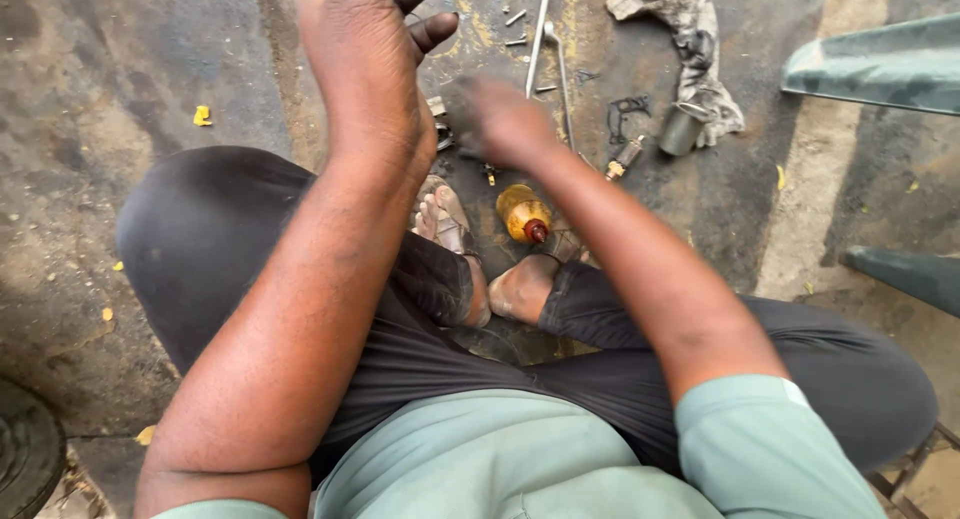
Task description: Disassembling and cleaning the internal components of a motorcycle starter motor.
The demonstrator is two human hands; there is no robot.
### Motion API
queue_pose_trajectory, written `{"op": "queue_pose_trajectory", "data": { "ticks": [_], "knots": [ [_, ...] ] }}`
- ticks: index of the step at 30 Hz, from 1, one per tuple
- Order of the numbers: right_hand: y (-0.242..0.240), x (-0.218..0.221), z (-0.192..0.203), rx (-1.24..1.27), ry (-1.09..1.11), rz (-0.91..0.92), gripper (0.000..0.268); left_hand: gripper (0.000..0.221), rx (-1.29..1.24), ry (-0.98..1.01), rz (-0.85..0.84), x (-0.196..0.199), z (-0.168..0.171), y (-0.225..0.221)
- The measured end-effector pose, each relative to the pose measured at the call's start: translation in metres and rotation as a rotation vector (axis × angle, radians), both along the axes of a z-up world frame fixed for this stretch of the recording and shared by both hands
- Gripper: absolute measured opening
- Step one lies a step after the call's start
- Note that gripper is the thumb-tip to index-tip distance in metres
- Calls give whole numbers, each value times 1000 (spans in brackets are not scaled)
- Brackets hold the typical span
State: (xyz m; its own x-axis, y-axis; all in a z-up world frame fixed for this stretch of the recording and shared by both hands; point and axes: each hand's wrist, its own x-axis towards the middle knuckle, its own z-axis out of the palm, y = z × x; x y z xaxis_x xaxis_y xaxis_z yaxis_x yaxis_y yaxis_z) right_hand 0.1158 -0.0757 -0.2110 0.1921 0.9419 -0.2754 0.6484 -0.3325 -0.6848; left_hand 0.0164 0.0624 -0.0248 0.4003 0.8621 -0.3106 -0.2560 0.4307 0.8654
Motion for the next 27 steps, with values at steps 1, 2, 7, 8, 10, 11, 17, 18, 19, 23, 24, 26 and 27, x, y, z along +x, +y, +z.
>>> {"op": "queue_pose_trajectory", "data": {
  "ticks": [1,2,7,8,10,11,17,18,19,23,24,26,27],
  "knots": [
    [11,-17,-12,130,-99,121,70,28,-20,9,27,2,-6,0],
    [21,-34,-23,262,-198,241,79,27,-39,18,55,3,-11,-1],
    [47,-43,-3,-324,143,-73,43,22,14,26,33,15,-30,-2],
    [49,-41,4,-464,214,-120,44,20,59,44,37,16,-35,-2],
    [38,-20,-32,-324,177,-148,49,20,62,70,33,22,-39,4],
    [29,-9,-50,-192,147,-167,58,19,58,106,34,25,-41,4],
    [11,79,48,-138,682,-546,64,20,47,153,29,47,-116,8],
    [9,85,70,-133,671,-550,64,20,47,141,26,50,-115,3],
    [7,89,91,-23,710,-512,59,25,145,250,-40,51,-114,-1],
    [-9,98,133,255,737,-327,33,36,-152,147,-330,38,-56,-23],
    [-15,102,129,257,737,-323,33,36,-148,146,-328,33,-48,-24],
    [-28,112,118,317,892,-471,29,39,-237,-84,-282,23,-35,-27],
    [-30,108,92,308,899,-469,29,39,-242,-77,-275,15,-39,-29]
  ]
}}
